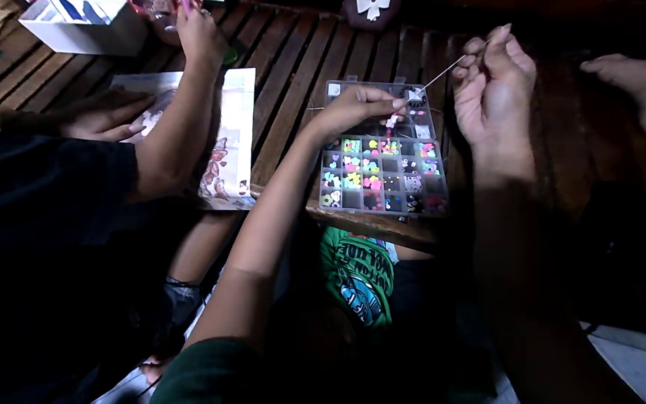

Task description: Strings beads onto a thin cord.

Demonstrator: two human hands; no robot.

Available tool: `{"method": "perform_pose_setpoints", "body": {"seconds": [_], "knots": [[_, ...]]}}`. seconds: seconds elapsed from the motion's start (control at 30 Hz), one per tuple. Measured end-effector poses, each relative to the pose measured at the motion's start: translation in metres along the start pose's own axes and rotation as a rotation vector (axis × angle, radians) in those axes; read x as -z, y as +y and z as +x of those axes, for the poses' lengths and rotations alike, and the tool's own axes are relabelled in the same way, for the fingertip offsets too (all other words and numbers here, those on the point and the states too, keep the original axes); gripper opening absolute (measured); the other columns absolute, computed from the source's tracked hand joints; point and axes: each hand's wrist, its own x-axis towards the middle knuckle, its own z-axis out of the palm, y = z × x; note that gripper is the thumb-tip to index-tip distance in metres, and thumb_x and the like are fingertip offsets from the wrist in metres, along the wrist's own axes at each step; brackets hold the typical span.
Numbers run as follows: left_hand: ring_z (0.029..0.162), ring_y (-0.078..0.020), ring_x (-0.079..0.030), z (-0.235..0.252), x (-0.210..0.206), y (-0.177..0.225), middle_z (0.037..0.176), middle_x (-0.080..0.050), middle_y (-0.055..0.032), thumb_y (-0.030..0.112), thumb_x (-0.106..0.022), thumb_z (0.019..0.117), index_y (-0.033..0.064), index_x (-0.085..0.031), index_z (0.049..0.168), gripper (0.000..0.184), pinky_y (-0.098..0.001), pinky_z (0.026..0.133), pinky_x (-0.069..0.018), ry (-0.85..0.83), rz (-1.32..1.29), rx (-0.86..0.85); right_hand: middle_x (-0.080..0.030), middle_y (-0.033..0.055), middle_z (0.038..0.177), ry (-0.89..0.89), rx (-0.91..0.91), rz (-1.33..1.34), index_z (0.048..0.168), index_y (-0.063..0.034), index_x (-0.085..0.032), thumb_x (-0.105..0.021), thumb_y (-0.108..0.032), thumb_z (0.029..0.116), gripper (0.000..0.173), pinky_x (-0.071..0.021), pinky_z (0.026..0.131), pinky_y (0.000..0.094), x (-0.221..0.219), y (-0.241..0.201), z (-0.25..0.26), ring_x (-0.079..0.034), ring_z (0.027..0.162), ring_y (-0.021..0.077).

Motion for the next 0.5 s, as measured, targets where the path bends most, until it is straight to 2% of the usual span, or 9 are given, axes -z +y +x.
{"method": "perform_pose_setpoints", "body": {"seconds": [0.1, 0.5], "knots": [[0.077, -0.0007, -0.066, -0.0011, -0.0005, 0.0027, 0.086, -0.074, 0.0037, 0.01, -0.051, 0.1066, 0.0035, -0.072, 0.096, 0.024, -0.0195, 0.07, -0.0539, -0.008, -0.016, 0.019, -0.064, -0.0048, 0.084, 0.009, -0.005, 0.02, 0.102, -0.0119, -0.053, -0.035, -0.016, 0.1128, 0.021, -0.0557, 0.075, 0.0179, 0.0013, -0.0001, 0.0009, -0.064, 0.074, 0.0031], [0.076, -0.0016, -0.067, 0.0004, 0.0018, 0.0007, 0.088, -0.075, 0.0026, 0.013, -0.047, 0.1084, 0.0045, -0.072, 0.095, 0.029, -0.0202, 0.069, -0.0539, -0.035, -0.037, -0.003, -0.064, -0.0044, 0.084, 0.013, -0.028, 0.024, 0.104, -0.0117, -0.053, -0.037, -0.015, 0.1124, 0.018, -0.0562, 0.075, 0.0182, -0.0005, -0.0005, 0.0006, -0.064, 0.075, 0.0036]]}}
